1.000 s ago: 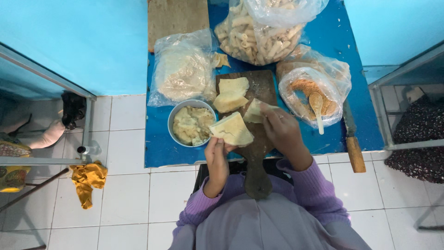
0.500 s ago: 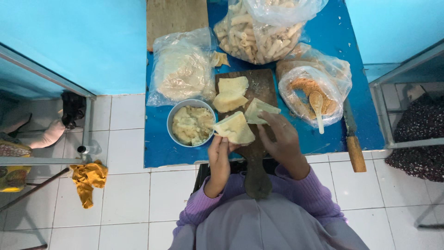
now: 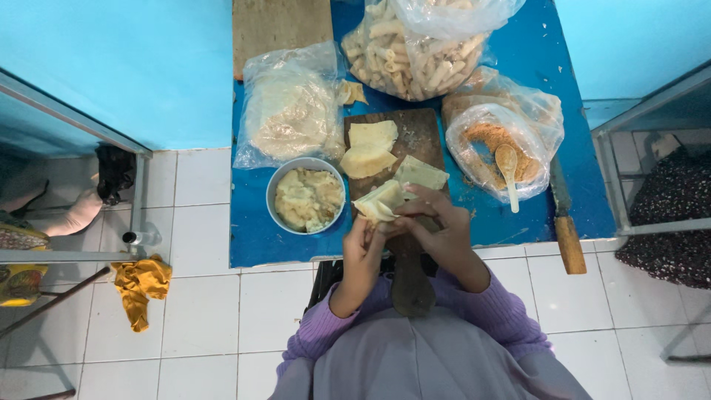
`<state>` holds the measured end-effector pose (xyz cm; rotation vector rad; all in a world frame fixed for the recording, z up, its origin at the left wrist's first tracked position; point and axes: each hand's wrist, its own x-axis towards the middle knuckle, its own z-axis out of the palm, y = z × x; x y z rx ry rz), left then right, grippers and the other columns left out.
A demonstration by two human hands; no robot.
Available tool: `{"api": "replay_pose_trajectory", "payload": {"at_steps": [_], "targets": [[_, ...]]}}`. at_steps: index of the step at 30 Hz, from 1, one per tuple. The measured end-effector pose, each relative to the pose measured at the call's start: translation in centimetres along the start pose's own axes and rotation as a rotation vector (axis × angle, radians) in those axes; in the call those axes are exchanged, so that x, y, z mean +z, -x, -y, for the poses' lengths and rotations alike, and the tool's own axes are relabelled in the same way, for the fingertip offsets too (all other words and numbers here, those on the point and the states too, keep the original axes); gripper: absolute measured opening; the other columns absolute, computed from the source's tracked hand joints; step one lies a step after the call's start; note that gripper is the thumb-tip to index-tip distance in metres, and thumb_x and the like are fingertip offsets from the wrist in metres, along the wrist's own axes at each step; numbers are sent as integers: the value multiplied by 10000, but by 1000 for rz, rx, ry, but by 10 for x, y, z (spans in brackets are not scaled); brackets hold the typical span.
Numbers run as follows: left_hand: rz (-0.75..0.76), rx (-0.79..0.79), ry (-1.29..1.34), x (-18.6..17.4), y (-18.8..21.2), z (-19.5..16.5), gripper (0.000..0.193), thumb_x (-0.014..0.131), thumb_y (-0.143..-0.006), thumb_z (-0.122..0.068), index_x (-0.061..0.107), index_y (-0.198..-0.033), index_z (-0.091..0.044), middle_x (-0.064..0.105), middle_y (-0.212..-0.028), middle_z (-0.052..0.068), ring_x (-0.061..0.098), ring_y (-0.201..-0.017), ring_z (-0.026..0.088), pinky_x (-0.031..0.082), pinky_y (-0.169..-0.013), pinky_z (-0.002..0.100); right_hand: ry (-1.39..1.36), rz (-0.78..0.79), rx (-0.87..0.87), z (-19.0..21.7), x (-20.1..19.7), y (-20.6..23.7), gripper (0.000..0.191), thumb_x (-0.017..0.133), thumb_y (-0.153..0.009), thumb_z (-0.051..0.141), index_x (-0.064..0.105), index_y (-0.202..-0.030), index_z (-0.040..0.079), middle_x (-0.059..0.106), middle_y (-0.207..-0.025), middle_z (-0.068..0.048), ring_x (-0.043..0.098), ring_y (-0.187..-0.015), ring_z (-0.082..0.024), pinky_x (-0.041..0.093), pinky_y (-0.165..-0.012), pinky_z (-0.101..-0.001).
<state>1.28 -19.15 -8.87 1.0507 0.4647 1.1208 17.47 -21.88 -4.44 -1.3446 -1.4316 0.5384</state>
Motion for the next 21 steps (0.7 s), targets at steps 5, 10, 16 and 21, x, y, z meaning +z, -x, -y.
{"api": "replay_pose_trajectory", "payload": {"at_steps": [5,10,16,21], "targets": [[-25,3,-121,-1,1,6,486,593,-1021,28,442,-1482,67,661,-1283,125,652,-1145,128,554,-959,279,-190,28,171,-15,-2,3,548,759,-868,-81,633,-1388,37,799,-941,-89,730,-891,-81,591,-792,-234],[-79,0,-214,-4,0,8,423,571,-1064,29,514,-1482,54,710,-1162,85,649,-1001,76,549,-845,228,-322,97,258,-17,-8,0,620,731,-867,-119,579,-1445,47,756,-966,-65,707,-921,-91,582,-816,-243],[-101,-61,-286,-6,0,14,350,640,-999,33,577,-1343,41,664,-954,28,575,-801,29,458,-657,200,-418,161,298,-10,-14,-4,669,712,-845,-145,529,-1461,44,696,-1020,-55,701,-982,-114,579,-842,-257],[-94,-33,-250,-13,1,21,301,579,-1018,28,603,-1318,34,679,-958,-5,564,-789,4,454,-657,184,-522,9,288,-10,-22,-18,570,682,-900,-145,550,-1430,17,642,-1080,-64,698,-1007,-142,593,-900,-292]]}}
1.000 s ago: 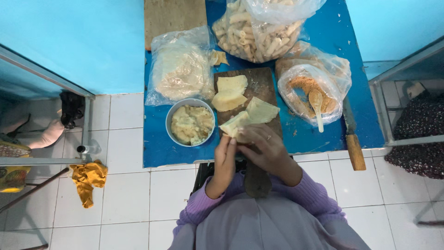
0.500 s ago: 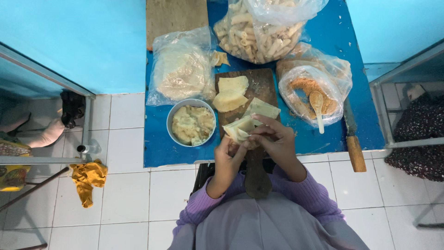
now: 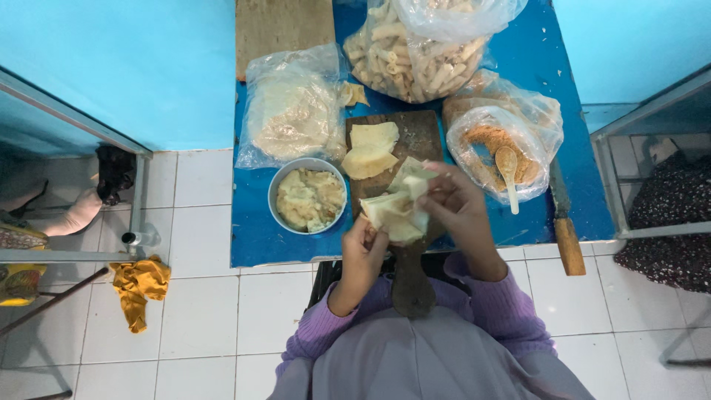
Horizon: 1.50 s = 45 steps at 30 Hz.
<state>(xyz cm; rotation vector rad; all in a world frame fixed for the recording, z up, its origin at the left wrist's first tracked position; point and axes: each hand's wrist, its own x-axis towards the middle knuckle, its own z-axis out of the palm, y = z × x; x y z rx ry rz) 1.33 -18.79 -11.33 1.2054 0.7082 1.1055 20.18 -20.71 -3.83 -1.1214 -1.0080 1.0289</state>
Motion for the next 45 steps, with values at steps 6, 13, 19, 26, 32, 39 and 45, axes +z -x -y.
{"api": "replay_pose_trajectory", "payload": {"at_steps": [6,13,19,26,32,39,45], "targets": [[39,-27,117,-9,0,4,306,535,-1015,16,580,-1316,47,710,-1132,56,667,-979,71,550,-822,241,91,-136,-98,10,-13,-8,494,653,-912,-138,557,-1376,0,646,-1147,-79,707,-1009,-171,619,-906,-336],[11,-37,193,-12,1,-5,297,514,-1035,10,559,-1326,52,703,-1176,92,682,-997,113,572,-818,269,840,-202,-567,12,-22,-26,322,657,-954,-120,630,-1241,24,708,-1182,-160,734,-1022,-293,591,-853,-379],[-32,-3,210,-14,3,-12,318,517,-1035,15,550,-1346,74,702,-1190,125,695,-1023,139,582,-852,287,999,169,-691,8,-15,-3,342,621,-856,-121,656,-1178,-9,718,-1157,-178,727,-1065,-365,597,-903,-421],[-65,-2,207,-16,4,-11,328,527,-1032,21,538,-1351,95,696,-1208,132,693,-1039,154,589,-863,306,1001,-33,-643,7,-12,15,295,727,-871,-59,664,-1152,3,702,-1086,-190,696,-1036,-371,576,-880,-431],[-38,-8,230,-18,6,-14,351,509,-1037,-11,527,-1372,93,698,-1225,150,706,-1046,162,591,-881,304,1076,-35,-587,29,-10,5,331,739,-852,-51,684,-1160,56,712,-1004,-136,707,-897,-310,552,-767,-396],[-64,8,226,-19,7,-11,345,528,-1038,-21,526,-1363,94,702,-1196,151,713,-1010,163,605,-850,310,945,153,-241,84,-2,-14,501,720,-817,-41,647,-1296,88,713,-830,-90,677,-603,-184,537,-577,-319],[-23,-11,199,-15,3,-23,352,498,-1056,-65,527,-1372,87,703,-1186,159,719,-998,189,602,-851,331,901,15,-466,79,25,-59,550,667,-909,-11,548,-1442,49,709,-1169,-152,738,-819,-261,564,-705,-358]]}}
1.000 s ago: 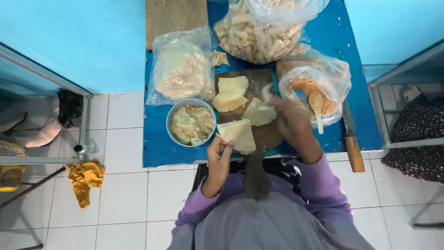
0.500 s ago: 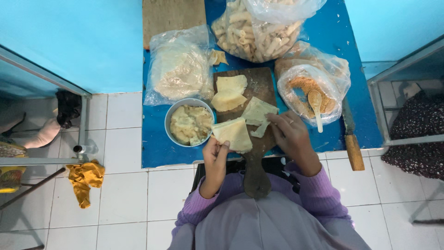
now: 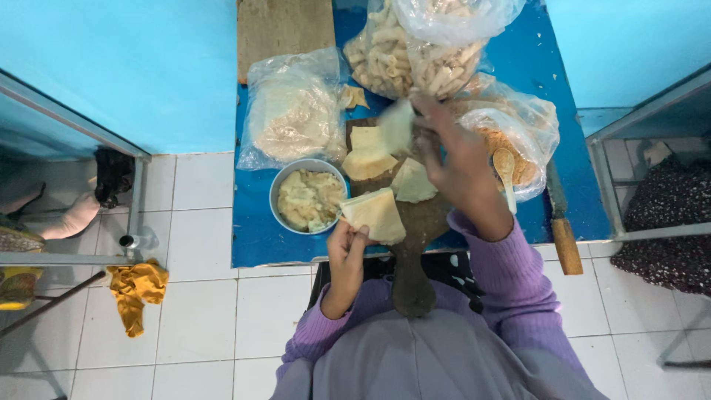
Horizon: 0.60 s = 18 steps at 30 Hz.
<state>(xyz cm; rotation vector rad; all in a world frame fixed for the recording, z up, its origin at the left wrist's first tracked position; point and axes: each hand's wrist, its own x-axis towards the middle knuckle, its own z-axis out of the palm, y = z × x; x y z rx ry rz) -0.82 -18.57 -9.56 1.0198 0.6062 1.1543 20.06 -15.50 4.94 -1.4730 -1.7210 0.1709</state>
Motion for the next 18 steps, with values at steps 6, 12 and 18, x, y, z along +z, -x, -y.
{"api": "replay_pose_trajectory", "payload": {"at_steps": [6,12,18], "targets": [[78,-70,110,10,-1,-17,506,372,-1022,-141,407,-1506,3,592,-1367,126,663,-1159,215,586,-967,372,-63,118,-174,16,10,41,453,783,-877,79,618,-1299,70,683,-1325,-168,698,-1167,-348,574,-943,-420],[89,-78,3,9,1,-5,460,368,-1070,-137,463,-1477,55,607,-1355,142,636,-1209,218,547,-1009,368,12,17,-194,25,24,76,556,882,-737,175,648,-1223,38,700,-1162,-138,652,-1084,-336,546,-904,-441],[139,-62,-25,9,4,6,387,401,-1099,-74,470,-1455,63,623,-1329,148,656,-1183,195,579,-994,347,-126,17,-99,19,33,87,436,820,-849,47,655,-1252,60,740,-1126,-104,748,-1007,-260,606,-826,-344]]}}
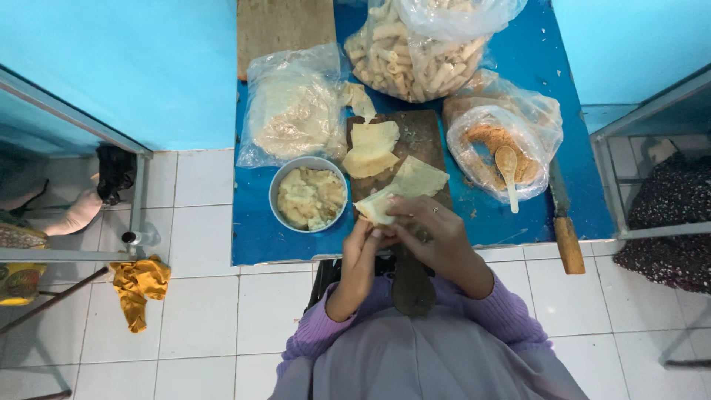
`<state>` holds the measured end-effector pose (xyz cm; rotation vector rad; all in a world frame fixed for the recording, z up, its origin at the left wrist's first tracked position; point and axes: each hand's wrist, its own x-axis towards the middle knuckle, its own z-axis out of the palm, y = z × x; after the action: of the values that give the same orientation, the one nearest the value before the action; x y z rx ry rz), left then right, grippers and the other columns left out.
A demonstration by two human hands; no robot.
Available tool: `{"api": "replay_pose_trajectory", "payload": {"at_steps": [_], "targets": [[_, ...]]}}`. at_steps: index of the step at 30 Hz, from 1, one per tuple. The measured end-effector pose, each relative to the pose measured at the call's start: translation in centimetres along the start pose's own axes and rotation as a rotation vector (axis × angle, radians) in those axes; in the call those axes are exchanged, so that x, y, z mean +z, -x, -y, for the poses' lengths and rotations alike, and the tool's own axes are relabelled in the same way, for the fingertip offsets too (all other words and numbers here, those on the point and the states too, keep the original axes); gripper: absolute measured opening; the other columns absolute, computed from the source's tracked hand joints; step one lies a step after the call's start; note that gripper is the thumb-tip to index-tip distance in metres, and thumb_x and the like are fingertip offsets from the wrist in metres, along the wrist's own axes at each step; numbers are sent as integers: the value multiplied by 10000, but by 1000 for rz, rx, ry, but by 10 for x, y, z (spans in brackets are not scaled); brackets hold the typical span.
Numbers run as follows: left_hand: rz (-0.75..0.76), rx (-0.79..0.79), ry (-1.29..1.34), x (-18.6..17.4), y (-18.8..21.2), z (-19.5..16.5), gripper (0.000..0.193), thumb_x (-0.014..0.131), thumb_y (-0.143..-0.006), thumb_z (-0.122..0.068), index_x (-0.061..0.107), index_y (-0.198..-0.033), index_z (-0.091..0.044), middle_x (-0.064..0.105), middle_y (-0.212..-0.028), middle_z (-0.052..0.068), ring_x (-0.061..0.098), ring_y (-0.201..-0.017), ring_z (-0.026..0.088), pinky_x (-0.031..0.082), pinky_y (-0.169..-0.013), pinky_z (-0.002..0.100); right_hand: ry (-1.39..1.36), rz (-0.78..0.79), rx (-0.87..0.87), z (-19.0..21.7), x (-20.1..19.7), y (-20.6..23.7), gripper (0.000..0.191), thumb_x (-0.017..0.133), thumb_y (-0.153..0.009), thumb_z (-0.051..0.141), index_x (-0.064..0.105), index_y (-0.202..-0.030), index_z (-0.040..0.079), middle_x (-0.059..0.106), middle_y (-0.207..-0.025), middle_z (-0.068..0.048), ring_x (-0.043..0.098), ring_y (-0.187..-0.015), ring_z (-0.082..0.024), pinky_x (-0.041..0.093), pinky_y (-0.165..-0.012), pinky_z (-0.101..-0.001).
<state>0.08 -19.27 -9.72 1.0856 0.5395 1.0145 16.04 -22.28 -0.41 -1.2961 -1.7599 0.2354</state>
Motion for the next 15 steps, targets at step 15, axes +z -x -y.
{"api": "replay_pose_trajectory", "payload": {"at_steps": [15], "targets": [[-44,73,-237,17,-5,-26,574,639,-988,33,434,-1524,43,700,-1263,123,662,-1085,107,579,-915,265,-296,85,393,-28,-2,10,625,808,-778,-39,646,-1368,92,799,-874,-58,752,-819,-90,589,-753,-243]]}}
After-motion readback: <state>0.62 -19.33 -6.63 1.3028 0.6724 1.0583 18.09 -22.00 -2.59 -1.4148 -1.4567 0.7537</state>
